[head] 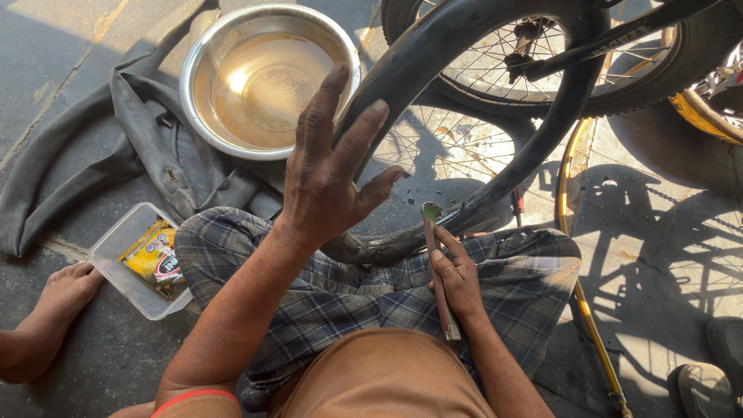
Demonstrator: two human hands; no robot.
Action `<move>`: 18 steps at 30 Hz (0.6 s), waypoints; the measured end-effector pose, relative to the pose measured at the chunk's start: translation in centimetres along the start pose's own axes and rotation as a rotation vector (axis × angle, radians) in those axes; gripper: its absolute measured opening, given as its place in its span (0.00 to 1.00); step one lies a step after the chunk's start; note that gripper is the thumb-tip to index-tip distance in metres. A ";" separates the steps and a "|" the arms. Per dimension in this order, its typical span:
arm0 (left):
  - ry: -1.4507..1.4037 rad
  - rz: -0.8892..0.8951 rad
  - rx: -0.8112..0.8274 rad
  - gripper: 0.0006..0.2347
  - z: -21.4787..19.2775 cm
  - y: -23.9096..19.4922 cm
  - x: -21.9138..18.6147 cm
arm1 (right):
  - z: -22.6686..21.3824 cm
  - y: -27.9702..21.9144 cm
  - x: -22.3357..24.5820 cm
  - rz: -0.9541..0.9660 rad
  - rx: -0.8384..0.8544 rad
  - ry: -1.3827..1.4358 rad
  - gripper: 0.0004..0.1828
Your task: The person sits on the ground and repairs a bicycle inner tube. They use a rasp to roughen the surface, apply glue from a tube, and then place a patch over the puncture.
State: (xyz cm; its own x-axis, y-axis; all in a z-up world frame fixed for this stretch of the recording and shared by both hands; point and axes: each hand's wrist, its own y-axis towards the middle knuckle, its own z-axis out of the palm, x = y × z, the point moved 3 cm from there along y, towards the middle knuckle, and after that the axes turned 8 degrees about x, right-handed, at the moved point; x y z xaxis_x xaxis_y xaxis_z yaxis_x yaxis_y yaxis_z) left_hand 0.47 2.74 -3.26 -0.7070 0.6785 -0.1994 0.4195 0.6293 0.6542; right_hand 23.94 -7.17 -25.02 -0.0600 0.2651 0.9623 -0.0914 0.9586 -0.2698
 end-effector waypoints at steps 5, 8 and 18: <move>-0.527 -0.299 0.141 0.39 -0.2 1.0 1.9 | -0.6 0.0 -0.1 -0.092 0.047 0.178 0.34; -0.776 -0.481 0.367 0.41 -0.2 1.5 2.8 | -0.8 0.3 -0.3 -0.136 0.046 0.295 0.34; -1.307 -0.506 0.623 0.39 1.8 -1.9 1.1 | -1.7 -1.3 0.1 -0.162 -0.083 0.368 0.37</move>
State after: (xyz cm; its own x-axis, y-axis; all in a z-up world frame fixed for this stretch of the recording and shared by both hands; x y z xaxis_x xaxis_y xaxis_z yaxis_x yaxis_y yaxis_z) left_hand -0.14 2.96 -6.05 -0.0047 -0.0105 -0.9999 0.6969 0.7171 -0.0108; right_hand 25.73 -8.25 -24.56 0.3098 0.1151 0.9438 0.0111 0.9921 -0.1246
